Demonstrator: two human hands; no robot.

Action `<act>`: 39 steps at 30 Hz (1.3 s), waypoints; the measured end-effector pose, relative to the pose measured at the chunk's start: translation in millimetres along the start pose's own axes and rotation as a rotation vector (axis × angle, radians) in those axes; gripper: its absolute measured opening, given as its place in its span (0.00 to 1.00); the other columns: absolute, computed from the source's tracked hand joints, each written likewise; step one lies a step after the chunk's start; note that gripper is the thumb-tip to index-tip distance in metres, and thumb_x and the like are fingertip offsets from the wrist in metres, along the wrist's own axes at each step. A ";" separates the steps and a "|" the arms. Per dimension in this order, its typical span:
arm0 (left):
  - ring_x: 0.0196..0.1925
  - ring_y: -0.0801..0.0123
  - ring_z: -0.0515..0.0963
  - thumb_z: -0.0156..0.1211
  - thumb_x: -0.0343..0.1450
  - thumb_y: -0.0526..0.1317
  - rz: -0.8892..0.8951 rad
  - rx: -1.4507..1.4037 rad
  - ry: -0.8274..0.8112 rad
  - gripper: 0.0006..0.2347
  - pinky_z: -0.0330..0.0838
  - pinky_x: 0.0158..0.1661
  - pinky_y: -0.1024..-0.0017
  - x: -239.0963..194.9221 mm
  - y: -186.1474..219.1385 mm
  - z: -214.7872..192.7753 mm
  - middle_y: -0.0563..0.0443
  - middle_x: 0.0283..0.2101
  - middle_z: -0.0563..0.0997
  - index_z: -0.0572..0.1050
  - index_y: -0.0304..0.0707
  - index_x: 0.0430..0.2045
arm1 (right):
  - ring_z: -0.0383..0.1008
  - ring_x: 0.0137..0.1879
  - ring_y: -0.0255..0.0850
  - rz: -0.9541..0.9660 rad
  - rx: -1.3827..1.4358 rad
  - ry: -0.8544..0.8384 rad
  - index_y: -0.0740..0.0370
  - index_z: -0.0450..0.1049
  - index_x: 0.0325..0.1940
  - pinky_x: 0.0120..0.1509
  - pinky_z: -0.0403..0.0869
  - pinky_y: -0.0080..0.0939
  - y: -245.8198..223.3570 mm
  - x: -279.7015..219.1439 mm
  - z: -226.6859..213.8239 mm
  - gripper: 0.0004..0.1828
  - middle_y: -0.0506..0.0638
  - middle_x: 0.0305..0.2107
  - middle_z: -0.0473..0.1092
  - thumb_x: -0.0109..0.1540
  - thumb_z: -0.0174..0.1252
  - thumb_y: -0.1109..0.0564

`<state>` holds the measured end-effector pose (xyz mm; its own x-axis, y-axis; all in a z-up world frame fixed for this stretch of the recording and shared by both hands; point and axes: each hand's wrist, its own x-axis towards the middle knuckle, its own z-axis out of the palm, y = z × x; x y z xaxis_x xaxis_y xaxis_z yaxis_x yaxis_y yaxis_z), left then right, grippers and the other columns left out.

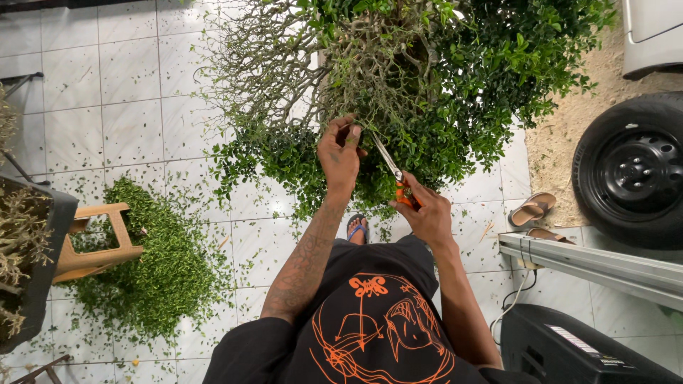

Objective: The person trims a bonsai tree using orange-handled shears, cutting small branches and leaves while holding the foliage with the left hand. Trimmed leaves and small branches fall onto the tiled floor below.

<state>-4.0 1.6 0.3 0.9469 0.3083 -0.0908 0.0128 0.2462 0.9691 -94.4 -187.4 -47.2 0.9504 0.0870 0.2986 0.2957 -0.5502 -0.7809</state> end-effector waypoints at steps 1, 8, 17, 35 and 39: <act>0.39 0.66 0.76 0.52 0.79 0.32 0.001 0.000 -0.001 0.09 0.80 0.29 0.71 0.7 1.6 -0.5 0.39 0.43 0.76 0.71 0.28 0.52 | 0.80 0.35 0.62 0.000 0.000 0.001 0.57 0.76 0.65 0.31 0.76 0.57 -0.6 0.1 0.2 0.37 0.65 0.33 0.78 0.54 0.77 0.50; 0.43 0.65 0.77 0.53 0.79 0.31 0.013 0.134 -0.074 0.09 0.83 0.31 0.70 -2.4 -2.1 -0.5 0.40 0.44 0.77 0.73 0.32 0.52 | 0.76 0.25 0.51 0.056 0.049 0.019 0.57 0.79 0.61 0.28 0.71 0.46 0.7 -8.8 8.5 0.33 0.61 0.23 0.76 0.53 0.77 0.49; 0.44 0.53 0.81 0.58 0.76 0.31 0.223 0.459 -0.139 0.05 0.84 0.37 0.54 3.7 -26.5 -3.2 0.40 0.39 0.76 0.73 0.36 0.44 | 0.72 0.14 0.43 0.504 0.689 -0.103 0.68 0.70 0.65 0.15 0.70 0.36 -8.7 -34.3 12.9 0.31 0.62 0.15 0.72 0.59 0.69 0.60; 0.63 0.24 0.56 0.43 0.80 0.30 -0.022 0.213 -0.148 0.07 0.59 0.58 0.36 -5.8 -8.8 12.5 0.21 0.59 0.58 0.67 0.25 0.50 | 0.73 0.27 0.45 0.018 -0.245 0.109 0.57 0.77 0.64 0.29 0.70 0.43 -32.9 -20.0 -10.2 0.36 0.52 0.24 0.72 0.54 0.76 0.44; 0.68 0.11 0.49 0.42 0.80 0.29 0.046 0.245 -0.159 0.08 0.67 0.58 0.22 -6.8 -3.9 10.9 0.17 0.58 0.62 0.66 0.23 0.51 | 0.73 0.27 0.41 -0.004 -0.380 0.138 0.51 0.75 0.66 0.30 0.70 0.38 -26.0 -13.1 0.8 0.35 0.48 0.27 0.72 0.56 0.73 0.43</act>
<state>-7.0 -11.4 -0.4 0.9866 0.1611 -0.0270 0.0274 0.0000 0.9996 -114.5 -173.5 -31.2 0.9197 -0.0081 0.3927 0.2183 -0.8205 -0.5284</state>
